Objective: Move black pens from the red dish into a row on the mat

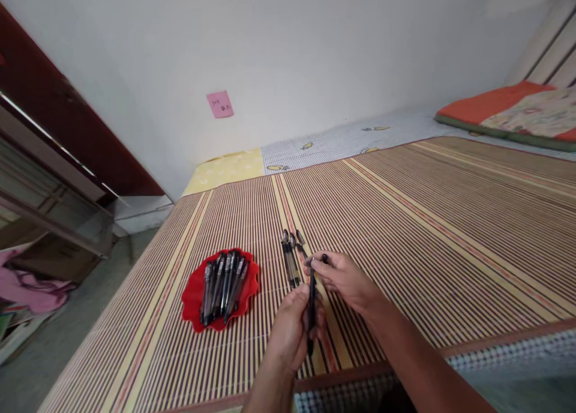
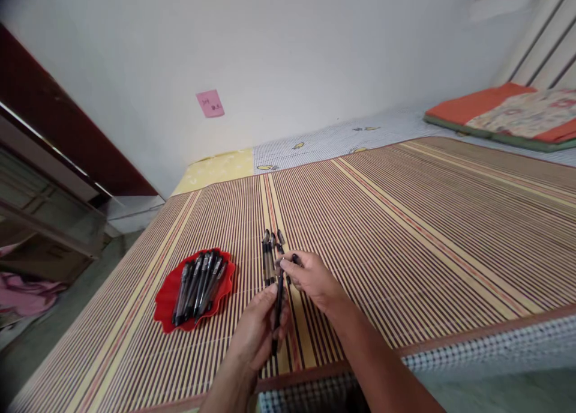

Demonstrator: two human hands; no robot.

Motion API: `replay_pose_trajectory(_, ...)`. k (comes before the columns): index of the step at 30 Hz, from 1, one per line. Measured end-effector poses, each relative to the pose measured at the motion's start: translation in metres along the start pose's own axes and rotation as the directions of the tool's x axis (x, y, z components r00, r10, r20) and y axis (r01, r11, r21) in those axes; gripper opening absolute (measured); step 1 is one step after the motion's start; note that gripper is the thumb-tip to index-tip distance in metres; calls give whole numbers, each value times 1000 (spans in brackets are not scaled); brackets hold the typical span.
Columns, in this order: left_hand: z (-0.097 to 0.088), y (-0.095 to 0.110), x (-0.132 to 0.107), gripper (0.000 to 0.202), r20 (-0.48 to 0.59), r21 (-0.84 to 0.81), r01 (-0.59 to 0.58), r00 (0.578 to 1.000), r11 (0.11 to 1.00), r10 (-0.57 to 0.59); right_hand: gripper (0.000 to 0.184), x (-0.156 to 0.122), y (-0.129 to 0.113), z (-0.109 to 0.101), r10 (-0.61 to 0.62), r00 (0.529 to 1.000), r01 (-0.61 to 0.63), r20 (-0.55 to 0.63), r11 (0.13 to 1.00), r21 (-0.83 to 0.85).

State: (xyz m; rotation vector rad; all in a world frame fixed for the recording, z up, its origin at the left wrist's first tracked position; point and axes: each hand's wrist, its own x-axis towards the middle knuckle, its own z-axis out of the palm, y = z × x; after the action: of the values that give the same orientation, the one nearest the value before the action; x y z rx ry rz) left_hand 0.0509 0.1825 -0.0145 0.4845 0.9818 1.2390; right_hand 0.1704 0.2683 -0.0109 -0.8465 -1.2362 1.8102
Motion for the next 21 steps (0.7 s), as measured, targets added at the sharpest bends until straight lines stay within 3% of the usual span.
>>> replay_pose_trajectory(7, 3, 3, -1, 44, -1, 12, 41, 999, 999, -41, 32, 4, 2, 3, -106, 984, 100, -146, 994, -42)
replay_pose_trajectory(15, 1, 5, 1, 43, -18, -9, -14, 1000, 1000, 14, 36, 1, 1, 0, 54, 996, -60, 70, 995, 79)
replay_pose_trajectory(18, -1, 4, 2, 41, -13, -42, -20, 1000, 999, 19, 33, 0, 2, 0, 73, 994, -76, 82, 997, 28)
replay_pose_trajectory(21, -3, 3, 3, 38, 2, -34, -13, 1000, 999, 13, 35, 1, 4, 3, 52, 999, -52, 8, 998, 26)
